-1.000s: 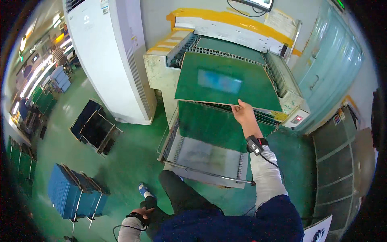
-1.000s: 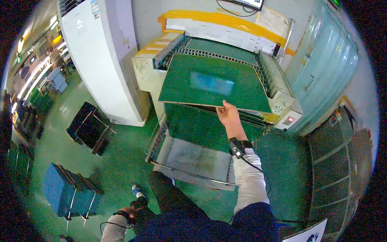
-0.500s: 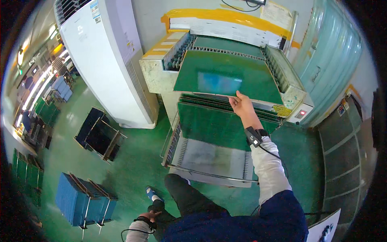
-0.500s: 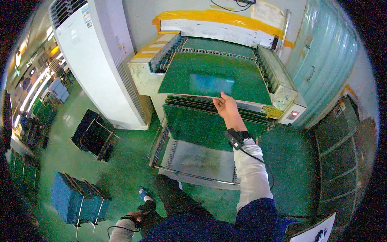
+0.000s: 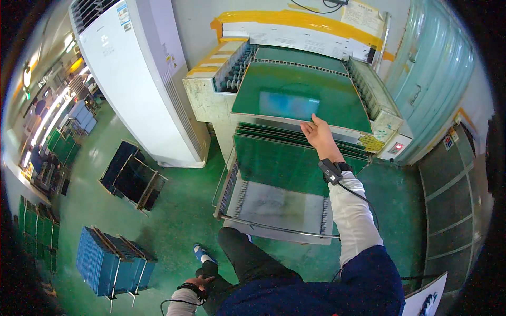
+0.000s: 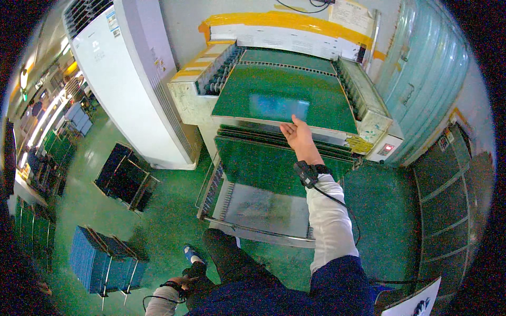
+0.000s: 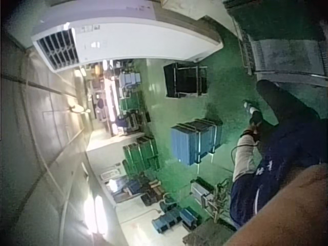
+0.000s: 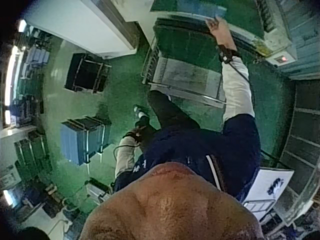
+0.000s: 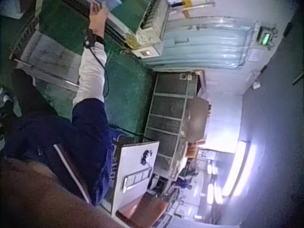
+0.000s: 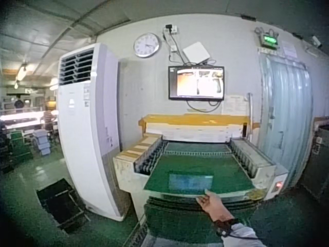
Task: Load green printed circuit boards into a processing machine one by one.
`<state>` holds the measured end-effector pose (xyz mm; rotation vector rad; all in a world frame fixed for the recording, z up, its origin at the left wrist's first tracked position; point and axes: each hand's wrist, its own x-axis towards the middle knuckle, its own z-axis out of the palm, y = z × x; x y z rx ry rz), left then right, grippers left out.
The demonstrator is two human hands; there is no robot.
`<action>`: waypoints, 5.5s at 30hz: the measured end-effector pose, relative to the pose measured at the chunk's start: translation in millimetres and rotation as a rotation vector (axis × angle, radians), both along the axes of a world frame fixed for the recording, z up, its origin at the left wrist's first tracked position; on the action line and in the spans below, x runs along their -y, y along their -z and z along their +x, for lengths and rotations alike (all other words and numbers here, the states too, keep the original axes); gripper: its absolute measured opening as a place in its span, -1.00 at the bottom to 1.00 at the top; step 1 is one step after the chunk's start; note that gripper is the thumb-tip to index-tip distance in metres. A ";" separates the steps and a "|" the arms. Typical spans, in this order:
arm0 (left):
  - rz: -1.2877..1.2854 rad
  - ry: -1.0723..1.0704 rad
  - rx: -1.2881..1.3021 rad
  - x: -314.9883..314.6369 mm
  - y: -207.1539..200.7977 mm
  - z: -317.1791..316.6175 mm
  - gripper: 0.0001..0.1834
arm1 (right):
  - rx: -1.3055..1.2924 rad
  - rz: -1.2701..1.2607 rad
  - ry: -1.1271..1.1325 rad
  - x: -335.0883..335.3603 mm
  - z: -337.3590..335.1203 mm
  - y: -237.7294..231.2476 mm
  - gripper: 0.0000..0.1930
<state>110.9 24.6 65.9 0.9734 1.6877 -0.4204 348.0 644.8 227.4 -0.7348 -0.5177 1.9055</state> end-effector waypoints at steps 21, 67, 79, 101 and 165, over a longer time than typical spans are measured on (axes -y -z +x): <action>-0.067 0.145 0.064 10.0 27.6 -4.4 -0.12 | 0.105 0.116 -0.125 12.4 10.1 -13.8 -0.72; -0.019 0.012 -0.056 46.0 138.1 -31.9 -0.26 | 2.128 1.119 -0.432 75.6 11.3 21.6 -0.70; -0.112 -0.145 -0.079 46.0 45.6 -5.9 -0.29 | 2.141 1.164 -0.422 99.2 -2.8 13.2 -0.74; 0.172 0.014 -0.162 77.3 129.4 -19.0 -0.53 | 2.158 1.141 -0.343 91.8 -2.8 17.3 -0.71; 0.077 0.078 -0.045 49.7 79.3 -14.7 -0.33 | 2.182 1.140 -0.298 101.6 -0.8 8.9 -0.76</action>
